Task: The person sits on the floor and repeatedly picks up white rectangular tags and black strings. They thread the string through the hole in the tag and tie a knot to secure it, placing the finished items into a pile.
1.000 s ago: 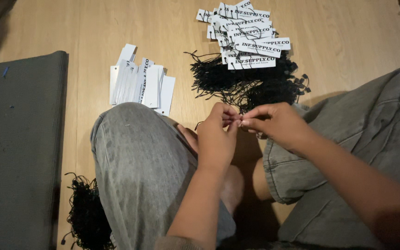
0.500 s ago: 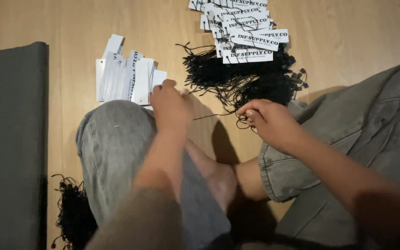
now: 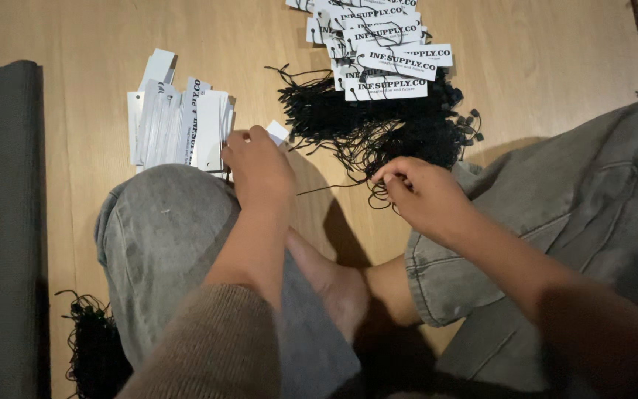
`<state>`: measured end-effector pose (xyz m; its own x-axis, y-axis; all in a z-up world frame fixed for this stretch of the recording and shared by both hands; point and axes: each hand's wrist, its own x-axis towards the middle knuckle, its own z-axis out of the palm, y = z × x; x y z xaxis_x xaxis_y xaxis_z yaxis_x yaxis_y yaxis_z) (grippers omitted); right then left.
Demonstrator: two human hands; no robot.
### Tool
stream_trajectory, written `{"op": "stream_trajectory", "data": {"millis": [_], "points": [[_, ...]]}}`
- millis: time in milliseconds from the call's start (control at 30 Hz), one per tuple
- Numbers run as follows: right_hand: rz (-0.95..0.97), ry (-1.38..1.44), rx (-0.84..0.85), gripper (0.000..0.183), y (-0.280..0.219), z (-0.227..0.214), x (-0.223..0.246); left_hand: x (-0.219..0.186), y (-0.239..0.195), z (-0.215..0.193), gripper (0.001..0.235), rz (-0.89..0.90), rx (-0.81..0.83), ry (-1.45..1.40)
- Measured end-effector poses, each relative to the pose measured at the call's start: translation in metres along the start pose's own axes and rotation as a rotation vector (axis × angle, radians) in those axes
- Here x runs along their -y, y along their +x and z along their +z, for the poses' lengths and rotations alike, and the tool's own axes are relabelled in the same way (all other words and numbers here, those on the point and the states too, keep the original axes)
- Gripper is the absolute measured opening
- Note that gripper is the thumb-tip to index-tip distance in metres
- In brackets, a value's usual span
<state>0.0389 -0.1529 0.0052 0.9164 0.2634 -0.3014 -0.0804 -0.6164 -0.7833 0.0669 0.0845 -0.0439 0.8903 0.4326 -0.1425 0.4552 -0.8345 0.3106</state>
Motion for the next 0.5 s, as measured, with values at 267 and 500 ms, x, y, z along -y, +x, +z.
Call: {"op": "stream_trajectory", "data": {"millis": [267,500], "points": [[-0.017,-0.009,-0.045,0.021,0.000,0.001,-0.005,-0.019,-0.012,-0.033,0.035,0.124,0.084,0.083],[-0.015,-0.018,-0.055,0.022,-0.001,-0.002,-0.002,-0.025,-0.009,-0.043,0.039,0.125,0.150,0.067]]}}
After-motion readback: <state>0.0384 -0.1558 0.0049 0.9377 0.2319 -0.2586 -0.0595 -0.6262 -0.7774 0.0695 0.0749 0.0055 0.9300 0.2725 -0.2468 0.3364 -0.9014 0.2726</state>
